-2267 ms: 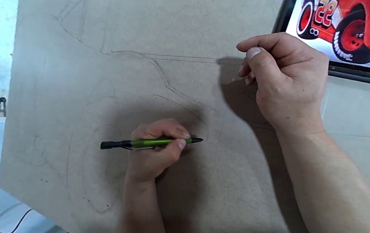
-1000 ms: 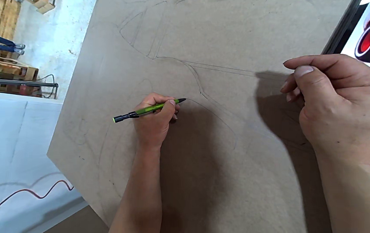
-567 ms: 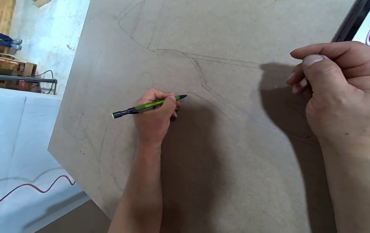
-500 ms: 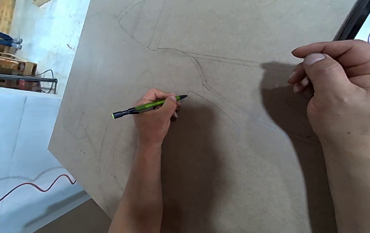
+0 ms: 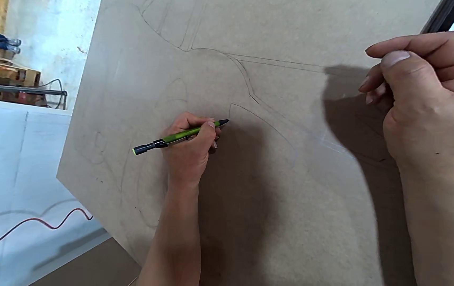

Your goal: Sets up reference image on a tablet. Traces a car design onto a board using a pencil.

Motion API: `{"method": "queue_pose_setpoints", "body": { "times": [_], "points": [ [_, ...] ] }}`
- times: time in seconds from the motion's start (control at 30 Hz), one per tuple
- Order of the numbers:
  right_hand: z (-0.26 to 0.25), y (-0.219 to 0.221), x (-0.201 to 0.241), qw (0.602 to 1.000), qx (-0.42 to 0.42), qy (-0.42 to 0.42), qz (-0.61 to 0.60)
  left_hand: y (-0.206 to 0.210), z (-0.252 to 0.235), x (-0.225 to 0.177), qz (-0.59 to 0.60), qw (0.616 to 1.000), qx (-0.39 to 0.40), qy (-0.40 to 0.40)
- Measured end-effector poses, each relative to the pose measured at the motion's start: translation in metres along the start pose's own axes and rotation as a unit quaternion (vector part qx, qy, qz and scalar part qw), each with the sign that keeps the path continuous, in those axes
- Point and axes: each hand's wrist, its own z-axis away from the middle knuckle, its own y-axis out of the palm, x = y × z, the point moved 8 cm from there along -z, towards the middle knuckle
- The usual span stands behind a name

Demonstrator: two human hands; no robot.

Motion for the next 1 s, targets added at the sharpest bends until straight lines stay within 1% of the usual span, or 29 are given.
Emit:
{"method": "queue_pose_setpoints", "body": {
  "times": [0.6,0.73,1.0],
  "points": [
    [-0.001,0.001,-0.001,1.000,0.000,0.002,-0.011,0.001,0.039,-0.005,-0.007,0.999,-0.052,-0.007],
    [-0.001,0.001,-0.001,1.000,0.001,0.005,-0.006,0.005,0.054,-0.010,-0.043,0.997,-0.050,-0.043],
    [-0.001,0.001,0.001,1.000,-0.002,0.008,-0.012,0.016,0.069,-0.017,-0.031,0.998,-0.046,-0.034]
  ]
}}
